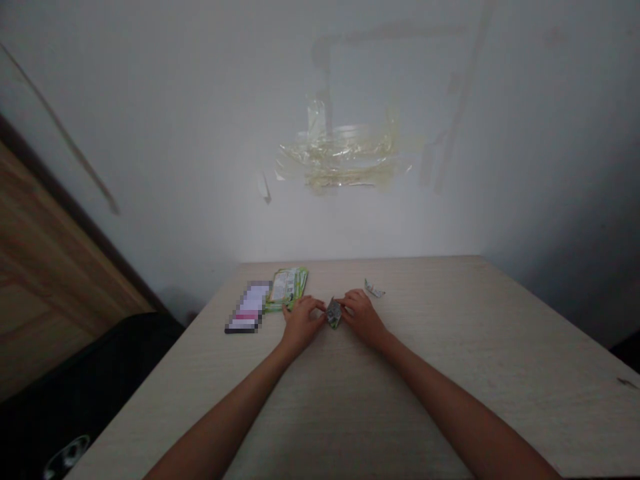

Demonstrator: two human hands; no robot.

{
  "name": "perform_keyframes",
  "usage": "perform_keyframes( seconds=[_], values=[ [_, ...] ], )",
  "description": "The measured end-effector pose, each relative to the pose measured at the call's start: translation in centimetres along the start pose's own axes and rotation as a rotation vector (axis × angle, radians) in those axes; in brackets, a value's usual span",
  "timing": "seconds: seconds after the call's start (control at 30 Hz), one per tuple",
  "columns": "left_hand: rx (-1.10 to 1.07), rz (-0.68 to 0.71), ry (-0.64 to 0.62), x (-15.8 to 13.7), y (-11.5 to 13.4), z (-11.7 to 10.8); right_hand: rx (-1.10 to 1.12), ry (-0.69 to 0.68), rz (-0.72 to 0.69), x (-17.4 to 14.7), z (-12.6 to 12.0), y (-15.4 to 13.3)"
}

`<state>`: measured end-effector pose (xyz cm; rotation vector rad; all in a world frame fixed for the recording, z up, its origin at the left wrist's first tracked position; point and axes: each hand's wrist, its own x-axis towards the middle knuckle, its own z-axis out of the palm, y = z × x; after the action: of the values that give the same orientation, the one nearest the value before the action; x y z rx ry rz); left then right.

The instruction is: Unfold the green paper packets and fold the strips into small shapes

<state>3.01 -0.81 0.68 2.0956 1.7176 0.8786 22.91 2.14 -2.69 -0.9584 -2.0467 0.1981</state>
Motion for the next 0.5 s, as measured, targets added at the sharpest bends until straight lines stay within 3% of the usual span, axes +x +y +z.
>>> perform_keyframes(
  seconds=[0.5],
  values=[
    [0.055,0.032,-0.038,0.2,-0.7,-0.6,0.067,-0.113,-0.014,-0.1,-1.6,0.3]
  ],
)
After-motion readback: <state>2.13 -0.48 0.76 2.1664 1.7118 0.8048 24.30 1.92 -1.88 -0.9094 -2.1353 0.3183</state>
